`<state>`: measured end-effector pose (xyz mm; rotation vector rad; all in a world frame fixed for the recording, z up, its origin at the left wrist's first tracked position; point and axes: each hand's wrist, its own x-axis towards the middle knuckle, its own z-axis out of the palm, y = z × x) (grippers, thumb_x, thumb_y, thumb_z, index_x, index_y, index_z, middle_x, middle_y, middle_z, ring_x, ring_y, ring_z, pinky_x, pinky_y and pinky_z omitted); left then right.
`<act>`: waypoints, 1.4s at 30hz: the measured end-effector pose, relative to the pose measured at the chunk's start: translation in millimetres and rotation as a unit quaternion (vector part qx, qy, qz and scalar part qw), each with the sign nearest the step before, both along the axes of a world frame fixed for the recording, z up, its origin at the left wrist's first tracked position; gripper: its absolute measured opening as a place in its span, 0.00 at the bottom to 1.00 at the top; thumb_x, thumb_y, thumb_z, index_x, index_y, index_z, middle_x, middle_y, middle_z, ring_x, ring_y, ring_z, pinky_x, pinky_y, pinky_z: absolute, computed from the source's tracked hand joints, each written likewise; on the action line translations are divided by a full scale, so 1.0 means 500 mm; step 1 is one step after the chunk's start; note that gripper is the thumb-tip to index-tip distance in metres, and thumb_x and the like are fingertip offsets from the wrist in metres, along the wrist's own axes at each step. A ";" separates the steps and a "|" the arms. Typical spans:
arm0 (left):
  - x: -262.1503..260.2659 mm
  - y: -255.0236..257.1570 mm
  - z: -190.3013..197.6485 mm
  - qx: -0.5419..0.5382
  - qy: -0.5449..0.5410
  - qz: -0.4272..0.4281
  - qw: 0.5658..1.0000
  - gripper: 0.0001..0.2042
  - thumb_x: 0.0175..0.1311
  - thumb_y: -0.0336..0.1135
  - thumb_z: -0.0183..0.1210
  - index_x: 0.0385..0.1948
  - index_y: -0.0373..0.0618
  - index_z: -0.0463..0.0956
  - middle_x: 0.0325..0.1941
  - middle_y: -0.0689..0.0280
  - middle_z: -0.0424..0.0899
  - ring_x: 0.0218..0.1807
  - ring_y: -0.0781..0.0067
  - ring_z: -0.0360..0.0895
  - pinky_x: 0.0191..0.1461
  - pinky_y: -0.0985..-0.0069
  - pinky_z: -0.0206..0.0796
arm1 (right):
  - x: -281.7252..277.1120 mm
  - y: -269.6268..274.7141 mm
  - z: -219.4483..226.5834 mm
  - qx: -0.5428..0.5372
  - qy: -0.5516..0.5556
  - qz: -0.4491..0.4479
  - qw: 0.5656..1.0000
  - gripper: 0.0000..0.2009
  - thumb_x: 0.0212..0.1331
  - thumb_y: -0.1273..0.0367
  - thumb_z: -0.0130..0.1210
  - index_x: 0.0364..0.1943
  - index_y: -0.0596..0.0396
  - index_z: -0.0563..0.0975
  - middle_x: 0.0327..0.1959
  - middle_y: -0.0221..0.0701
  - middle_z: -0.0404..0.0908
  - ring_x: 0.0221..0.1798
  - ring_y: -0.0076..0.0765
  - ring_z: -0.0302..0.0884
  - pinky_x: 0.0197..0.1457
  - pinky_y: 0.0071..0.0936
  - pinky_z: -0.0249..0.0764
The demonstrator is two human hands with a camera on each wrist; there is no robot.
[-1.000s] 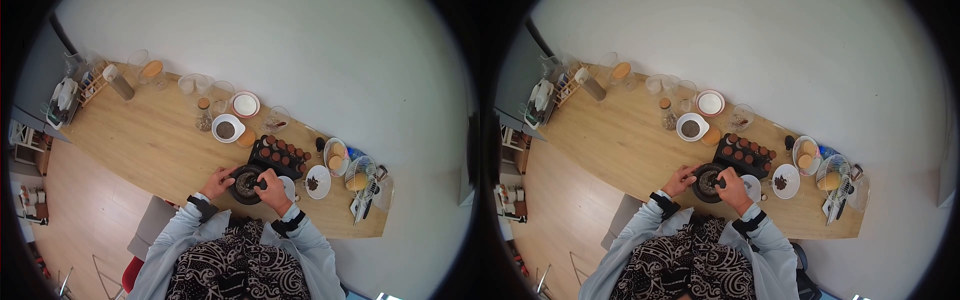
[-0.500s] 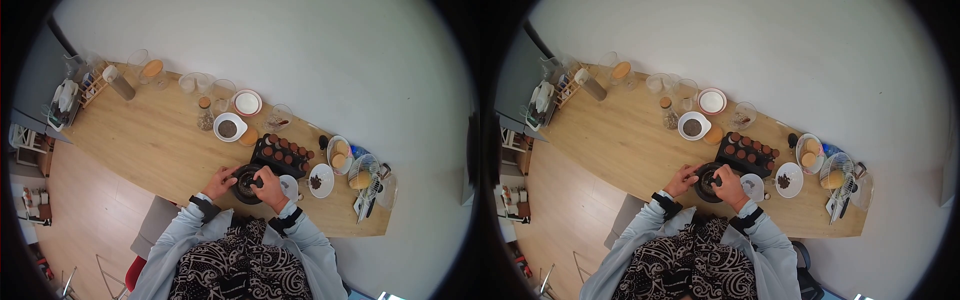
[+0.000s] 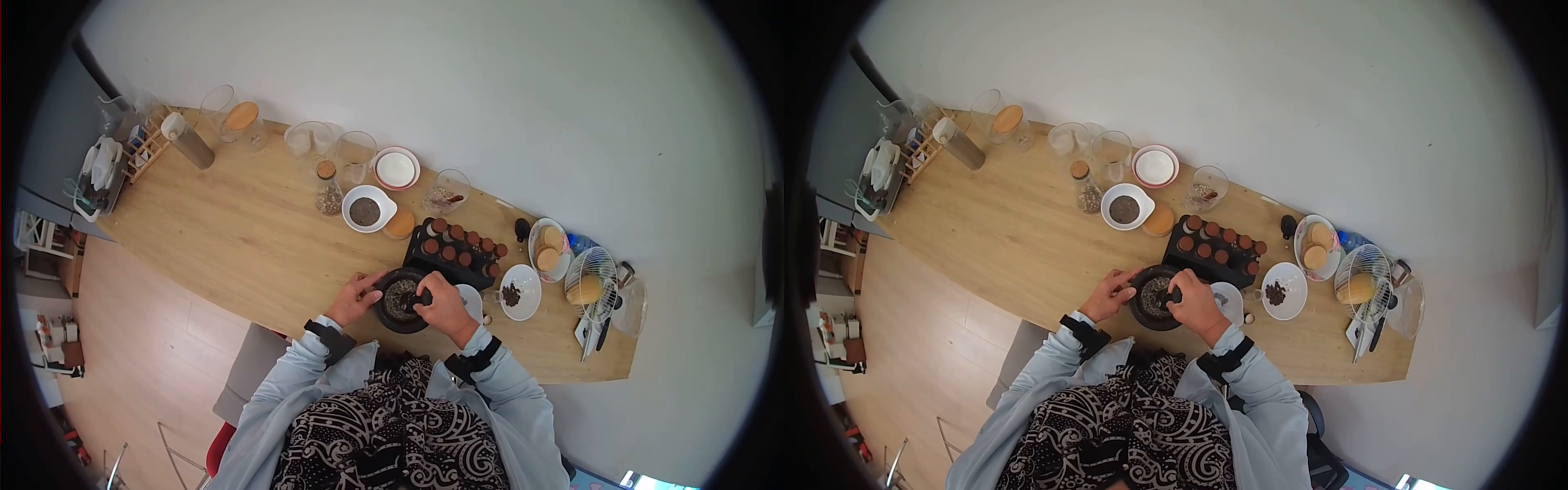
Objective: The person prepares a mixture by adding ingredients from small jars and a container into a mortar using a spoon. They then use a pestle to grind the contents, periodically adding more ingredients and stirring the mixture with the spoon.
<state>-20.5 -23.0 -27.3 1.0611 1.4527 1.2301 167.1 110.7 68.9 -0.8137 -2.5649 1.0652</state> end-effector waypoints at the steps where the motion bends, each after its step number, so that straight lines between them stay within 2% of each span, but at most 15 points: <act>1: 0.000 0.000 0.001 -0.007 -0.009 -0.001 1.000 0.24 0.64 0.31 0.55 0.64 0.53 0.68 0.44 0.66 0.67 0.34 0.79 0.68 0.39 0.82 0.64 | -0.001 -0.001 -0.001 0.001 0.001 0.000 1.000 0.17 0.35 0.74 0.66 0.32 0.53 0.70 0.33 0.38 0.69 0.38 0.52 0.73 0.40 0.39 0.71; 3: 0.003 -0.002 0.000 -0.018 -0.020 0.002 1.000 0.24 0.64 0.31 0.55 0.64 0.52 0.68 0.44 0.66 0.67 0.34 0.79 0.68 0.39 0.82 0.64 | -0.007 -0.014 -0.010 0.019 0.046 -0.069 0.996 0.18 0.35 0.74 0.66 0.32 0.53 0.70 0.33 0.38 0.70 0.38 0.52 0.73 0.41 0.39 0.71; 7: 0.001 -0.003 0.007 -0.015 -0.018 0.003 1.000 0.24 0.64 0.31 0.55 0.64 0.53 0.68 0.44 0.65 0.67 0.33 0.79 0.68 0.38 0.82 0.64 | -0.014 -0.031 -0.021 0.007 0.069 -0.050 0.996 0.17 0.35 0.74 0.66 0.31 0.53 0.71 0.32 0.38 0.70 0.38 0.52 0.73 0.41 0.38 0.71; 9: 0.002 0.000 0.003 -0.009 -0.015 -0.003 1.000 0.24 0.65 0.31 0.55 0.64 0.53 0.68 0.44 0.65 0.67 0.33 0.79 0.68 0.38 0.82 0.64 | -0.004 -0.016 -0.017 -0.033 0.054 -0.006 0.998 0.17 0.34 0.74 0.66 0.31 0.54 0.71 0.32 0.38 0.70 0.37 0.52 0.73 0.40 0.38 0.71; 13: 0.001 -0.001 0.000 -0.021 -0.020 0.001 1.000 0.24 0.64 0.30 0.55 0.64 0.52 0.68 0.45 0.65 0.67 0.34 0.79 0.68 0.39 0.81 0.65 | -0.010 -0.004 -0.013 0.002 0.024 -0.047 0.999 0.17 0.34 0.74 0.66 0.30 0.55 0.71 0.33 0.38 0.70 0.37 0.50 0.73 0.41 0.37 0.71; 15: 0.001 -0.002 0.003 -0.021 -0.015 0.006 1.000 0.24 0.64 0.30 0.55 0.64 0.52 0.68 0.45 0.64 0.68 0.35 0.79 0.69 0.39 0.81 0.65 | -0.017 -0.008 -0.027 -0.002 0.081 -0.078 0.994 0.17 0.34 0.74 0.66 0.30 0.55 0.71 0.32 0.38 0.70 0.37 0.50 0.73 0.41 0.37 0.71; 18: 0.002 -0.001 0.000 -0.007 -0.005 0.004 1.000 0.24 0.64 0.30 0.56 0.64 0.52 0.68 0.46 0.64 0.68 0.36 0.79 0.69 0.40 0.81 0.65 | -0.013 -0.016 -0.020 -0.036 0.061 -0.034 0.997 0.17 0.33 0.74 0.67 0.30 0.55 0.71 0.32 0.38 0.70 0.38 0.50 0.73 0.41 0.36 0.70; 22: 0.003 0.003 0.003 -0.014 -0.021 0.003 1.000 0.24 0.64 0.30 0.56 0.64 0.53 0.68 0.46 0.65 0.68 0.35 0.79 0.68 0.41 0.81 0.65 | -0.001 0.012 -0.019 -0.054 0.018 -0.023 0.998 0.17 0.33 0.74 0.67 0.30 0.55 0.71 0.32 0.38 0.70 0.38 0.50 0.73 0.42 0.36 0.70; 24: 0.003 -0.002 0.010 -0.030 -0.034 0.010 0.999 0.24 0.64 0.30 0.56 0.64 0.54 0.68 0.46 0.65 0.68 0.35 0.79 0.68 0.41 0.81 0.65 | -0.007 0.004 -0.027 -0.002 0.061 -0.088 0.994 0.18 0.33 0.73 0.67 0.30 0.55 0.71 0.32 0.38 0.71 0.39 0.49 0.73 0.42 0.35 0.70; 28: 0.003 -0.003 0.010 -0.017 -0.007 0.008 1.000 0.24 0.64 0.30 0.55 0.64 0.54 0.68 0.45 0.65 0.68 0.35 0.79 0.68 0.40 0.81 0.65 | -0.011 -0.014 -0.028 -0.039 0.077 -0.075 0.993 0.18 0.33 0.73 0.67 0.30 0.55 0.71 0.32 0.37 0.71 0.39 0.49 0.73 0.42 0.35 0.70; 30: 0.003 0.001 0.005 -0.003 0.003 0.006 1.000 0.24 0.64 0.30 0.55 0.64 0.54 0.68 0.45 0.65 0.68 0.35 0.79 0.68 0.39 0.81 0.65 | -0.001 0.005 -0.018 -0.068 0.027 -0.009 0.997 0.18 0.33 0.73 0.67 0.30 0.55 0.71 0.32 0.38 0.71 0.39 0.49 0.73 0.42 0.36 0.70; 33: 0.000 0.003 -0.001 -0.015 -0.015 0.002 1.000 0.24 0.64 0.30 0.55 0.64 0.54 0.68 0.45 0.65 0.68 0.34 0.79 0.68 0.39 0.81 0.65 | -0.006 0.010 -0.005 -0.033 0.004 -0.069 0.997 0.17 0.35 0.74 0.66 0.32 0.53 0.70 0.35 0.39 0.72 0.41 0.54 0.74 0.43 0.40 0.72; 36: 0.002 -0.005 0.001 -0.010 -0.006 0.008 1.000 0.24 0.64 0.30 0.56 0.64 0.53 0.68 0.45 0.65 0.68 0.34 0.79 0.68 0.40 0.81 0.65 | -0.022 -0.012 -0.022 -0.008 0.052 -0.058 0.997 0.18 0.33 0.74 0.67 0.30 0.55 0.71 0.32 0.38 0.70 0.39 0.51 0.73 0.42 0.37 0.70; 39: 0.001 0.001 0.005 -0.011 0.012 -0.001 1.000 0.24 0.64 0.30 0.56 0.64 0.53 0.68 0.45 0.65 0.68 0.35 0.79 0.69 0.40 0.81 0.65 | -0.010 -0.013 -0.016 -0.052 0.043 -0.010 0.998 0.18 0.33 0.74 0.66 0.30 0.55 0.71 0.32 0.38 0.70 0.39 0.52 0.73 0.42 0.37 0.70; 42: 0.002 0.001 0.002 0.002 -0.021 0.005 1.000 0.24 0.64 0.31 0.56 0.64 0.53 0.68 0.45 0.65 0.68 0.34 0.79 0.69 0.38 0.81 0.65 | -0.004 0.007 -0.006 -0.023 0.006 -0.011 1.000 0.17 0.33 0.74 0.66 0.30 0.55 0.70 0.32 0.38 0.70 0.39 0.51 0.72 0.42 0.37 0.70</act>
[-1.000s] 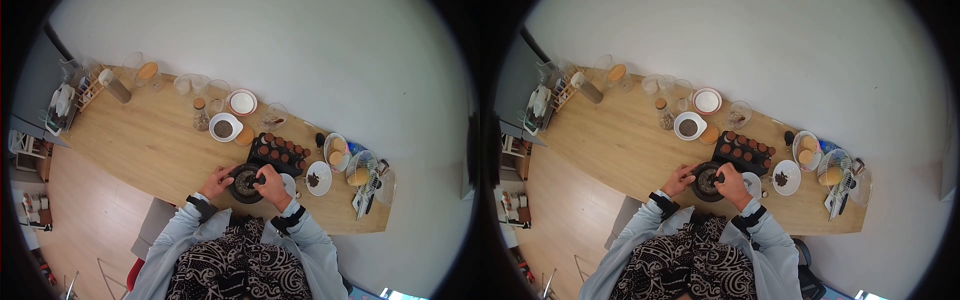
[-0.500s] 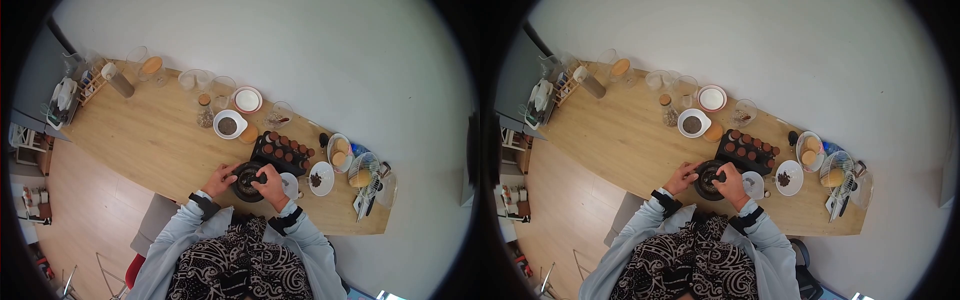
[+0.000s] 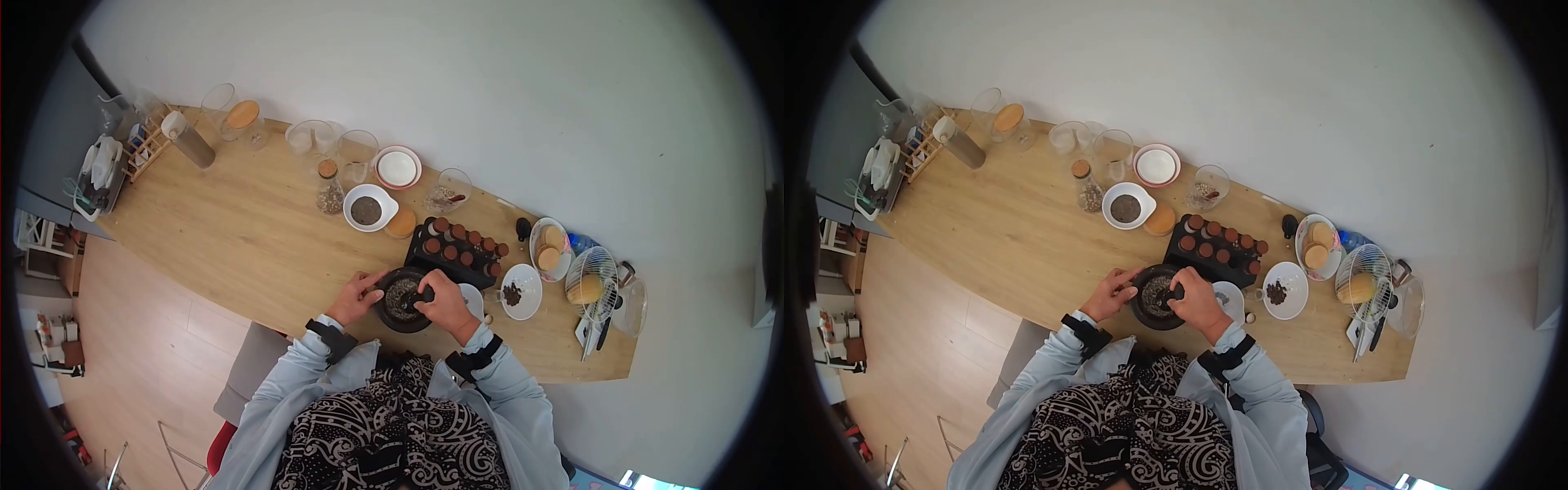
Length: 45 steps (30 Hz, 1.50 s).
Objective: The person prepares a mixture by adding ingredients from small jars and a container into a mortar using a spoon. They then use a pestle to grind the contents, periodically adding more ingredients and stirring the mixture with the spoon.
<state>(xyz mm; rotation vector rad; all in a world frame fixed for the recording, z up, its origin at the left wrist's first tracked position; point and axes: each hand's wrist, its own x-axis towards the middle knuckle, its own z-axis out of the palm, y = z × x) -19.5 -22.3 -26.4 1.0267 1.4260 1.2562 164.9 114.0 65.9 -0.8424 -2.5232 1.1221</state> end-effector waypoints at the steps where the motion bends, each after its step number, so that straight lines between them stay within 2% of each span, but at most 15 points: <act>1: 0.000 -0.001 0.007 -0.018 -0.013 0.002 1.000 0.24 0.63 0.30 0.57 0.63 0.54 0.69 0.44 0.64 0.69 0.36 0.77 0.67 0.41 0.80 0.64 | -0.005 0.000 -0.001 0.001 0.003 0.002 1.000 0.17 0.33 0.74 0.66 0.30 0.55 0.70 0.32 0.38 0.70 0.39 0.51 0.72 0.42 0.37 0.70; 3: -0.001 -0.001 0.011 -0.038 -0.026 0.008 0.999 0.25 0.61 0.30 0.59 0.63 0.56 0.69 0.44 0.63 0.69 0.37 0.74 0.66 0.44 0.79 0.63 | -0.009 -0.007 -0.008 0.037 0.051 -0.066 0.996 0.17 0.33 0.74 0.66 0.30 0.54 0.70 0.32 0.38 0.70 0.38 0.51 0.72 0.41 0.38 0.70; 9: 0.003 -0.001 0.007 -0.022 -0.018 0.009 1.000 0.25 0.61 0.30 0.59 0.63 0.56 0.70 0.44 0.64 0.69 0.36 0.74 0.66 0.44 0.79 0.63 | -0.001 -0.024 -0.001 -0.023 0.030 0.002 0.999 0.17 0.34 0.74 0.66 0.30 0.54 0.71 0.32 0.38 0.70 0.37 0.51 0.73 0.41 0.38 0.71; 13: 0.004 0.001 0.006 -0.032 -0.020 0.011 0.999 0.25 0.61 0.30 0.59 0.63 0.56 0.70 0.43 0.63 0.70 0.36 0.75 0.66 0.44 0.79 0.64 | -0.003 -0.007 0.001 0.000 -0.024 -0.046 0.999 0.17 0.34 0.75 0.66 0.30 0.54 0.71 0.32 0.38 0.70 0.38 0.51 0.73 0.41 0.37 0.71; 16: 0.004 -0.003 0.005 -0.035 -0.009 0.018 0.999 0.25 0.61 0.31 0.59 0.62 0.56 0.70 0.42 0.64 0.70 0.35 0.75 0.66 0.42 0.79 0.64 | -0.011 -0.023 -0.014 0.027 0.053 -0.063 0.996 0.17 0.35 0.75 0.65 0.30 0.54 0.70 0.33 0.37 0.70 0.39 0.51 0.73 0.40 0.38 0.71; 18: 0.001 -0.002 0.011 -0.032 0.005 0.015 0.999 0.25 0.61 0.31 0.60 0.62 0.56 0.70 0.41 0.64 0.70 0.35 0.76 0.67 0.42 0.79 0.65 | -0.006 -0.030 -0.009 0.014 0.034 0.008 0.999 0.18 0.38 0.74 0.65 0.33 0.51 0.69 0.38 0.38 0.71 0.40 0.56 0.74 0.39 0.44 0.72; 21: -0.010 0.002 0.015 -0.053 -0.018 0.008 0.998 0.24 0.61 0.33 0.60 0.61 0.52 0.71 0.40 0.64 0.71 0.33 0.77 0.68 0.41 0.79 0.65 | 0.012 -0.030 0.010 0.037 0.001 0.007 0.999 0.18 0.38 0.74 0.65 0.34 0.50 0.68 0.38 0.38 0.70 0.40 0.55 0.74 0.38 0.44 0.72; 24: -0.024 -0.019 -0.001 -0.047 -0.040 0.009 0.998 0.22 0.64 0.37 0.58 0.60 0.46 0.71 0.43 0.66 0.70 0.31 0.79 0.71 0.29 0.82 0.66 | 0.025 -0.024 0.045 0.039 -0.057 0.037 0.997 0.18 0.39 0.74 0.64 0.34 0.51 0.68 0.37 0.38 0.69 0.40 0.54 0.74 0.37 0.43 0.72; 30: -0.022 -0.003 0.007 -0.047 -0.069 -0.013 0.996 0.19 0.66 0.38 0.57 0.56 0.42 0.73 0.41 0.67 0.74 0.32 0.80 0.73 0.28 0.81 0.67 | -0.002 -0.038 -0.006 0.071 0.037 0.041 0.996 0.19 0.38 0.73 0.65 0.34 0.49 0.68 0.37 0.38 0.69 0.38 0.53 0.74 0.36 0.42 0.71; 35: -0.026 -0.006 -0.024 -0.116 -0.098 0.011 0.988 0.16 0.63 0.30 0.57 0.52 0.40 0.76 0.40 0.65 0.75 0.34 0.77 0.74 0.36 0.79 0.70 | -0.003 -0.031 0.000 0.057 -0.032 0.000 0.998 0.17 0.38 0.73 0.63 0.34 0.50 0.68 0.37 0.38 0.70 0.39 0.55 0.74 0.38 0.44 0.72; 36: -0.033 -0.012 -0.059 -0.074 0.017 -0.023 0.997 0.21 0.58 0.23 0.58 0.57 0.41 0.72 0.44 0.64 0.76 0.37 0.74 0.75 0.43 0.77 0.71 | -0.004 -0.029 -0.004 0.036 -0.065 0.000 0.997 0.17 0.38 0.73 0.63 0.34 0.51 0.68 0.37 0.39 0.70 0.39 0.55 0.74 0.39 0.44 0.72; 37: -0.033 -0.019 -0.061 -0.078 0.029 -0.035 0.996 0.21 0.58 0.23 0.58 0.57 0.41 0.72 0.44 0.64 0.76 0.37 0.74 0.75 0.43 0.77 0.71 | -0.009 -0.029 -0.009 0.031 -0.055 -0.012 0.998 0.17 0.38 0.73 0.63 0.34 0.51 0.68 0.37 0.39 0.70 0.39 0.55 0.74 0.39 0.44 0.72; 39: -0.020 -0.023 -0.061 -0.040 -0.019 -0.058 0.997 0.28 0.56 0.18 0.56 0.62 0.40 0.64 0.51 0.63 0.77 0.51 0.70 0.77 0.54 0.72 0.70 | -0.010 -0.028 -0.019 0.019 0.034 -0.007 0.999 0.16 0.38 0.73 0.61 0.34 0.51 0.69 0.37 0.38 0.70 0.39 0.56 0.74 0.40 0.46 0.71; 43: -0.014 -0.021 -0.073 -0.055 -0.092 -0.075 0.991 0.32 0.53 0.15 0.54 0.64 0.41 0.61 0.55 0.64 0.76 0.58 0.68 0.74 0.63 0.70 0.62 | -0.004 -0.015 -0.025 0.026 0.028 -0.037 0.999 0.16 0.38 0.73 0.60 0.34 0.51 0.69 0.36 0.39 0.70 0.39 0.56 0.73 0.41 0.46 0.71; 45: -0.020 -0.022 -0.100 -0.066 -0.083 -0.061 0.993 0.35 0.47 0.15 0.61 0.63 0.44 0.64 0.44 0.69 0.75 0.34 0.81 0.72 0.41 0.80 0.68 | 0.001 -0.016 -0.034 0.017 -0.041 -0.037 0.998 0.15 0.38 0.72 0.60 0.33 0.51 0.69 0.36 0.38 0.70 0.39 0.55 0.73 0.41 0.46 0.70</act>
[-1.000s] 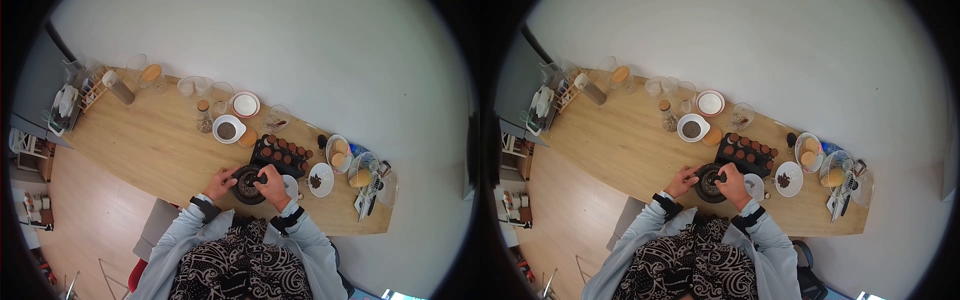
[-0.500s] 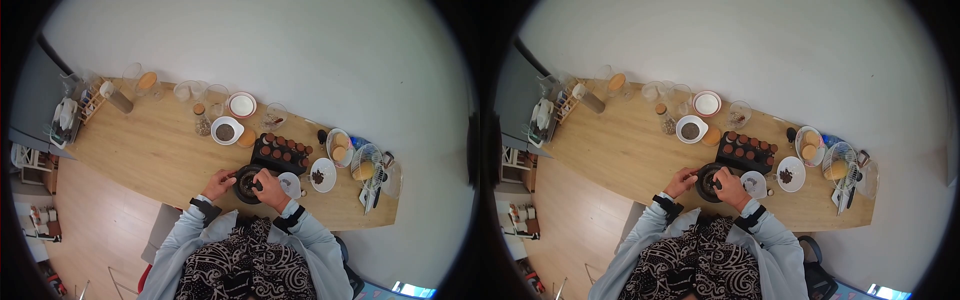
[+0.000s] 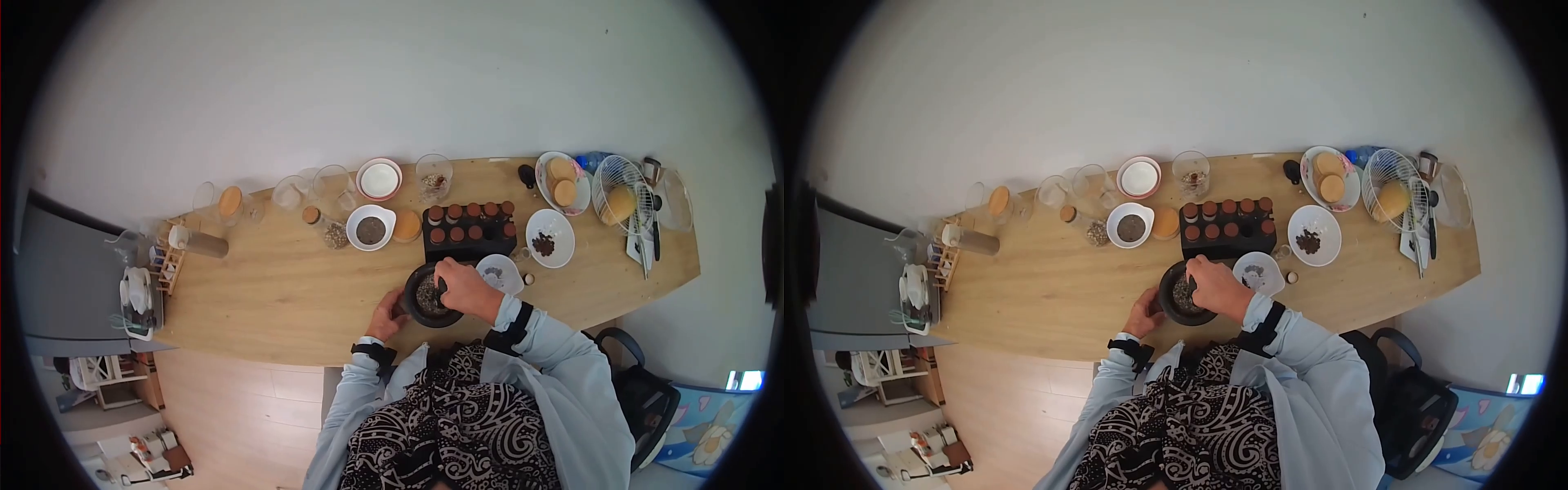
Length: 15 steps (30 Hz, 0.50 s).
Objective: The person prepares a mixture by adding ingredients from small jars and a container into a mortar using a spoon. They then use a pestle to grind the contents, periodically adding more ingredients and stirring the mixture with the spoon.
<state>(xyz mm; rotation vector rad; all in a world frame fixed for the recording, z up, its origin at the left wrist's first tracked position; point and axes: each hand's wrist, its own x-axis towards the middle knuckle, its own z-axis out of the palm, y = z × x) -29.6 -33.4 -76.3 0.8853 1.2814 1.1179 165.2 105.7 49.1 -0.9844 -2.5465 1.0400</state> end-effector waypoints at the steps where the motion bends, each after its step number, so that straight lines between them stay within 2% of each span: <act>1: -0.001 0.001 0.004 0.000 0.001 -0.004 1.000 0.35 0.47 0.15 0.61 0.63 0.44 0.64 0.44 0.69 0.75 0.34 0.81 0.72 0.41 0.80 0.68 | -0.002 -0.002 0.001 0.000 0.001 -0.004 1.000 0.15 0.38 0.72 0.60 0.33 0.51 0.69 0.36 0.38 0.70 0.39 0.55 0.73 0.41 0.46 0.70; 3: -0.002 0.007 0.011 -0.020 0.008 -0.001 1.000 0.32 0.47 0.14 0.61 0.60 0.44 0.68 0.41 0.72 0.75 0.31 0.83 0.70 0.38 0.83 0.65 | -0.008 -0.006 0.005 -0.012 0.051 0.012 0.999 0.15 0.37 0.73 0.59 0.33 0.51 0.69 0.36 0.38 0.70 0.39 0.55 0.73 0.40 0.46 0.70; 6: -0.004 0.011 -0.037 0.019 0.060 0.011 0.998 0.27 0.48 0.15 0.60 0.55 0.43 0.71 0.38 0.74 0.76 0.30 0.85 0.69 0.36 0.84 0.65 | -0.005 -0.003 0.007 0.005 0.083 -0.006 0.997 0.15 0.38 0.73 0.59 0.33 0.51 0.69 0.36 0.38 0.71 0.39 0.55 0.73 0.40 0.46 0.70; 7: -0.003 0.011 -0.027 0.017 0.061 0.010 0.998 0.27 0.48 0.15 0.60 0.55 0.43 0.71 0.38 0.74 0.76 0.30 0.85 0.69 0.36 0.84 0.65 | -0.004 -0.005 0.010 0.003 0.084 -0.007 0.996 0.15 0.38 0.73 0.59 0.33 0.51 0.69 0.36 0.38 0.71 0.39 0.55 0.73 0.40 0.46 0.70; 9: 0.002 0.010 -0.007 -0.007 0.041 0.035 0.999 0.23 0.50 0.16 0.59 0.51 0.42 0.73 0.35 0.75 0.75 0.29 0.86 0.69 0.34 0.84 0.63 | 0.000 -0.007 0.017 0.011 -0.010 -0.021 1.000 0.15 0.38 0.73 0.59 0.34 0.50 0.69 0.37 0.38 0.71 0.38 0.55 0.73 0.40 0.45 0.70; 12: -0.003 0.008 -0.033 -0.018 0.060 0.034 0.997 0.19 0.53 0.16 0.57 0.49 0.42 0.74 0.32 0.76 0.75 0.30 0.87 0.69 0.34 0.85 0.63 | -0.005 -0.009 0.006 -0.031 0.042 0.006 0.999 0.15 0.39 0.74 0.59 0.34 0.51 0.69 0.37 0.38 0.71 0.39 0.55 0.73 0.39 0.45 0.71; 15: 0.006 0.014 -0.025 -0.019 -0.007 0.061 0.998 0.17 0.54 0.15 0.56 0.46 0.41 0.75 0.31 0.76 0.75 0.30 0.88 0.70 0.35 0.86 0.63 | -0.013 -0.011 0.020 -0.016 0.075 -0.017 0.997 0.15 0.39 0.74 0.59 0.34 0.51 0.69 0.37 0.39 0.71 0.39 0.56 0.73 0.39 0.46 0.71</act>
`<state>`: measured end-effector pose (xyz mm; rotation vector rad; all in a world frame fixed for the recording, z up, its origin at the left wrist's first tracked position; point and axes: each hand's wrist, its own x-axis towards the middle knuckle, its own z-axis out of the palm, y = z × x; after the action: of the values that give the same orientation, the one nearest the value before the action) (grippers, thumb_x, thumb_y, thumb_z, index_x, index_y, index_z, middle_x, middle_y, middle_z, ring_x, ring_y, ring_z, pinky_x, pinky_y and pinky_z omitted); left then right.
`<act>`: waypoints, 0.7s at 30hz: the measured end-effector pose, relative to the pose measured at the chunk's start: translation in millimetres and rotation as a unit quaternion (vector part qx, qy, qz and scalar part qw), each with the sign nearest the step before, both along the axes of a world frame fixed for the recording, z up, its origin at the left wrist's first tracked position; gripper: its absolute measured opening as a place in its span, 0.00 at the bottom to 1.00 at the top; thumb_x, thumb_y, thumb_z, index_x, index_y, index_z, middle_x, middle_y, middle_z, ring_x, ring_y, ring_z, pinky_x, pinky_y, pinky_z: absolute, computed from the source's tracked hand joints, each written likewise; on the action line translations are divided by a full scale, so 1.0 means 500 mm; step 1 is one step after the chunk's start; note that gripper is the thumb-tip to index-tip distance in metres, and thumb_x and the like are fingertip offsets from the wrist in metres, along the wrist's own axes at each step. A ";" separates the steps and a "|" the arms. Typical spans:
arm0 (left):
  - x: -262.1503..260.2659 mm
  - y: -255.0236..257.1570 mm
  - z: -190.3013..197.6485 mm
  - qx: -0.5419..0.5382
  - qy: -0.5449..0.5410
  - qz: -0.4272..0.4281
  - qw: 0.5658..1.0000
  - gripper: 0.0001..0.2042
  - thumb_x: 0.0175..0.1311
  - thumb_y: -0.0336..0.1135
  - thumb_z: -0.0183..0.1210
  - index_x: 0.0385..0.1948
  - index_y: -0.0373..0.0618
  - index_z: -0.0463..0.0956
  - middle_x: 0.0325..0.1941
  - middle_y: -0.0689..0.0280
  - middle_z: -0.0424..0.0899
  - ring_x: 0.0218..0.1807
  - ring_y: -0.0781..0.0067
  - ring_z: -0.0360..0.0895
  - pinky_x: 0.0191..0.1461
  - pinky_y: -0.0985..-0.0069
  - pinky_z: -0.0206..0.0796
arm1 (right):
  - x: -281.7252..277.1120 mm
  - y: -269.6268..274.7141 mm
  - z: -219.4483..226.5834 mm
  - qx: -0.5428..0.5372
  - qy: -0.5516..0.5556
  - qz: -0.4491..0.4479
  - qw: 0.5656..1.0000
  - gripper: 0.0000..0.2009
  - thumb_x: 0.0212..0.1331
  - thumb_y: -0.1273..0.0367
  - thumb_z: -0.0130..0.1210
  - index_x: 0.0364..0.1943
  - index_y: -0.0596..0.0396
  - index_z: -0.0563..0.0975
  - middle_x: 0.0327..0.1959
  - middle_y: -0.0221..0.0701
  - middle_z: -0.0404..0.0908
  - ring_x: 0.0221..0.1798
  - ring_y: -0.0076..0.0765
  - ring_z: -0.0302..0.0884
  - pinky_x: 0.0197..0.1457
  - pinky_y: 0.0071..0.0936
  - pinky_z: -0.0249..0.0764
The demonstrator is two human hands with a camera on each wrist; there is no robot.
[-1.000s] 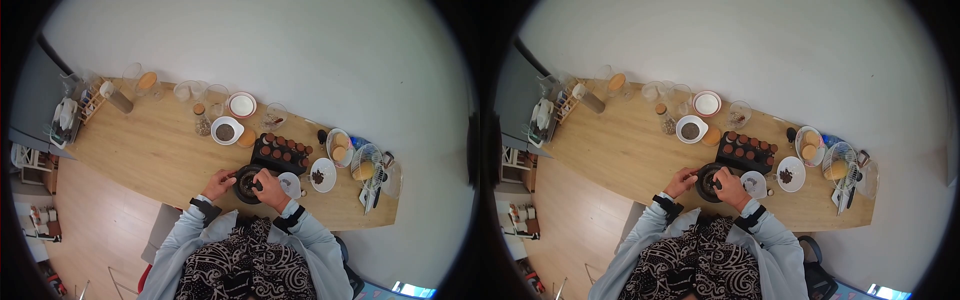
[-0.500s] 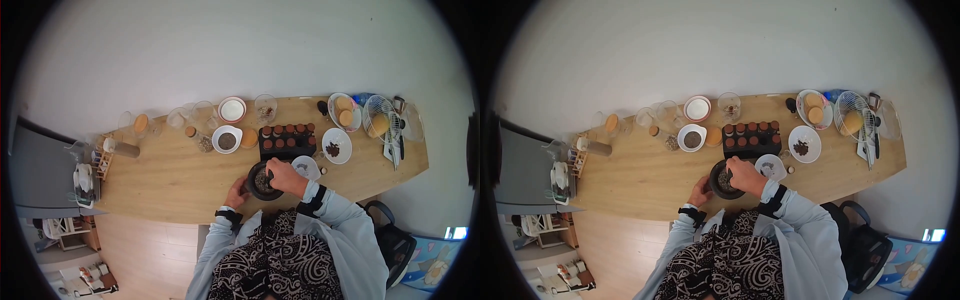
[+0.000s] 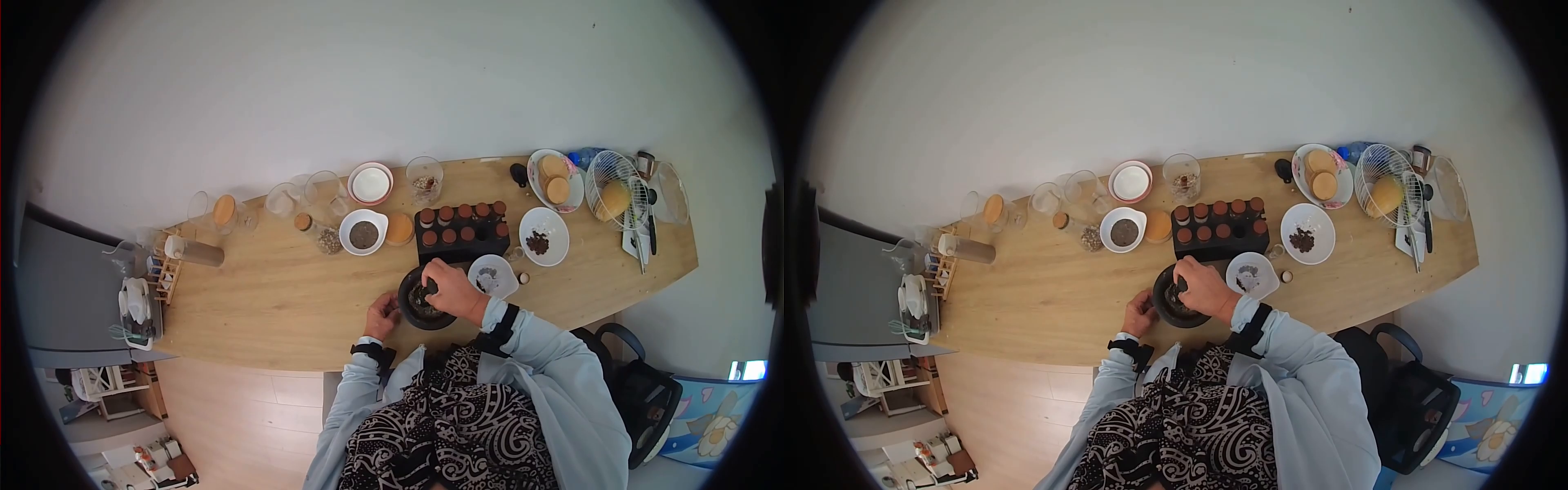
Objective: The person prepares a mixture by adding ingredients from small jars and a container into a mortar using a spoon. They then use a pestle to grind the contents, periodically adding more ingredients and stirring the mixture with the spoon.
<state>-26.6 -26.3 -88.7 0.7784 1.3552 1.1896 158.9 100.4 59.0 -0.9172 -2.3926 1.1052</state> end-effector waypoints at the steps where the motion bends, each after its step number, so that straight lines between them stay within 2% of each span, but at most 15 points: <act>1: 0.000 0.001 0.000 -0.001 0.000 0.000 1.000 0.17 0.54 0.15 0.56 0.46 0.41 0.75 0.31 0.76 0.75 0.30 0.88 0.70 0.35 0.86 0.63 | 0.003 0.002 0.000 -0.001 0.000 0.000 1.000 0.15 0.39 0.74 0.59 0.34 0.51 0.69 0.37 0.39 0.71 0.39 0.56 0.73 0.39 0.46 0.71; 4: -0.005 -0.007 -0.008 -0.010 0.016 -0.004 1.000 0.16 0.55 0.15 0.56 0.46 0.41 0.76 0.31 0.76 0.76 0.31 0.87 0.71 0.36 0.87 0.64 | 0.008 -0.001 -0.007 0.015 -0.056 -0.028 0.998 0.15 0.39 0.74 0.59 0.34 0.51 0.69 0.37 0.39 0.71 0.39 0.56 0.73 0.39 0.46 0.71; 7: 0.000 -0.003 -0.016 0.036 0.032 0.004 0.999 0.16 0.55 0.15 0.56 0.45 0.41 0.76 0.32 0.76 0.76 0.31 0.87 0.70 0.37 0.87 0.64 | 0.008 0.000 -0.017 -0.007 -0.061 0.012 0.998 0.15 0.39 0.73 0.59 0.34 0.50 0.69 0.37 0.39 0.70 0.39 0.55 0.73 0.39 0.47 0.70; 10: 0.003 0.002 -0.016 0.025 0.006 0.025 0.999 0.15 0.55 0.15 0.57 0.45 0.40 0.76 0.32 0.75 0.76 0.33 0.87 0.71 0.39 0.87 0.64 | 0.003 0.005 -0.013 -0.012 0.004 0.026 1.000 0.15 0.39 0.74 0.58 0.35 0.50 0.69 0.38 0.39 0.70 0.40 0.55 0.73 0.39 0.47 0.70; 12: -0.005 -0.003 -0.023 0.029 0.013 0.008 0.999 0.15 0.55 0.14 0.56 0.44 0.40 0.76 0.32 0.75 0.76 0.34 0.87 0.72 0.40 0.87 0.65 | 0.007 0.003 0.000 0.030 -0.027 -0.023 0.999 0.15 0.39 0.74 0.58 0.35 0.50 0.69 0.38 0.39 0.70 0.41 0.56 0.73 0.40 0.48 0.70; 16: -0.009 -0.006 -0.032 0.019 0.033 -0.002 0.999 0.16 0.55 0.14 0.56 0.44 0.40 0.76 0.32 0.75 0.76 0.35 0.87 0.72 0.41 0.87 0.65 | 0.001 -0.007 -0.011 0.014 -0.072 -0.006 0.997 0.15 0.39 0.73 0.59 0.34 0.50 0.69 0.37 0.38 0.70 0.40 0.56 0.73 0.40 0.48 0.70; 19: 0.000 0.000 -0.023 0.018 0.012 0.011 1.000 0.15 0.55 0.13 0.56 0.43 0.41 0.77 0.32 0.75 0.76 0.34 0.88 0.72 0.41 0.87 0.65 | -0.010 -0.005 -0.008 -0.009 -0.021 0.012 1.000 0.15 0.38 0.72 0.59 0.34 0.50 0.69 0.37 0.38 0.70 0.40 0.56 0.73 0.40 0.48 0.70; 21: -0.005 -0.003 -0.035 0.021 0.000 0.013 1.000 0.15 0.54 0.13 0.57 0.42 0.41 0.77 0.31 0.76 0.76 0.34 0.88 0.72 0.41 0.88 0.65 | -0.006 0.007 -0.012 0.024 -0.015 -0.014 1.000 0.16 0.38 0.73 0.59 0.34 0.51 0.69 0.38 0.39 0.70 0.40 0.56 0.73 0.41 0.47 0.70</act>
<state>-29.1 -28.1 -106.2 0.7917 1.3477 1.2413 155.7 104.1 52.9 -0.9550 -2.4117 1.0271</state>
